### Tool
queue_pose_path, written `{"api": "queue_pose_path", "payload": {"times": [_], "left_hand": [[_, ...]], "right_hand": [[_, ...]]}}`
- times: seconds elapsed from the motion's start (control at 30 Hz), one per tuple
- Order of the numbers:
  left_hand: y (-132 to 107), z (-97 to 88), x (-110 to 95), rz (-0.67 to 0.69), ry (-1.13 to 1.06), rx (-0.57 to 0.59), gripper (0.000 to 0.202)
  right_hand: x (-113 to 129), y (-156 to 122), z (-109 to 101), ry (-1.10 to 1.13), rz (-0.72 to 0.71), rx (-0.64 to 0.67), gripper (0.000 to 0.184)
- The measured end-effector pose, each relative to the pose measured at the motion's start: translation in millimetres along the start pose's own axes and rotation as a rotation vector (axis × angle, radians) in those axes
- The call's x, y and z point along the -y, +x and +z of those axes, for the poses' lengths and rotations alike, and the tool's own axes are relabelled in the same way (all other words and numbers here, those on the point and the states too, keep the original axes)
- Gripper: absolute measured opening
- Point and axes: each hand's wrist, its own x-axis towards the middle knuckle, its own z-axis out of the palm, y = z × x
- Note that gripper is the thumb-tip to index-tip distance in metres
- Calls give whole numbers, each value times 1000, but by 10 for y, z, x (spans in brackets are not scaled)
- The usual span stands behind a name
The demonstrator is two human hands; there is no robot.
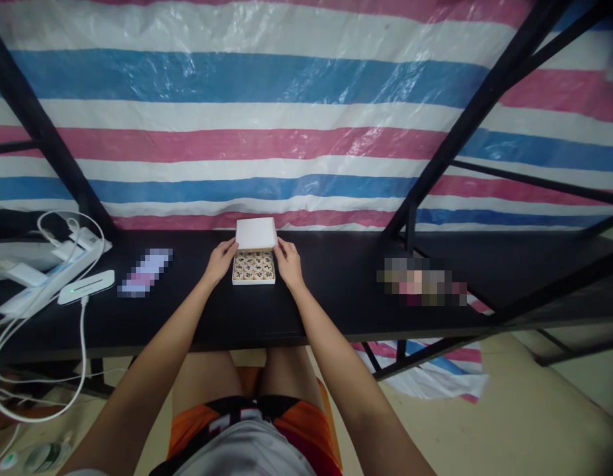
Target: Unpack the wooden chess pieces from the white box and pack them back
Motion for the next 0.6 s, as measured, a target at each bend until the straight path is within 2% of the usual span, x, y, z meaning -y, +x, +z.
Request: {"api": "queue_pose_path", "payload": {"times": [0.17, 0.3, 0.4, 0.6], "left_hand": [[147, 17, 144, 15, -88, -102, 47], [204, 5, 205, 10, -77, -138, 37], [182, 9, 201, -56, -25, -46, 39], [159, -4, 174, -172, 108, 162, 54]], "right_hand": [[-111, 14, 115, 70, 52, 93, 37], [-98, 24, 142, 15, 52, 164, 38], [-66, 47, 113, -73, 85, 191, 46], [-75, 110, 90, -150, 186, 350, 58]]}}
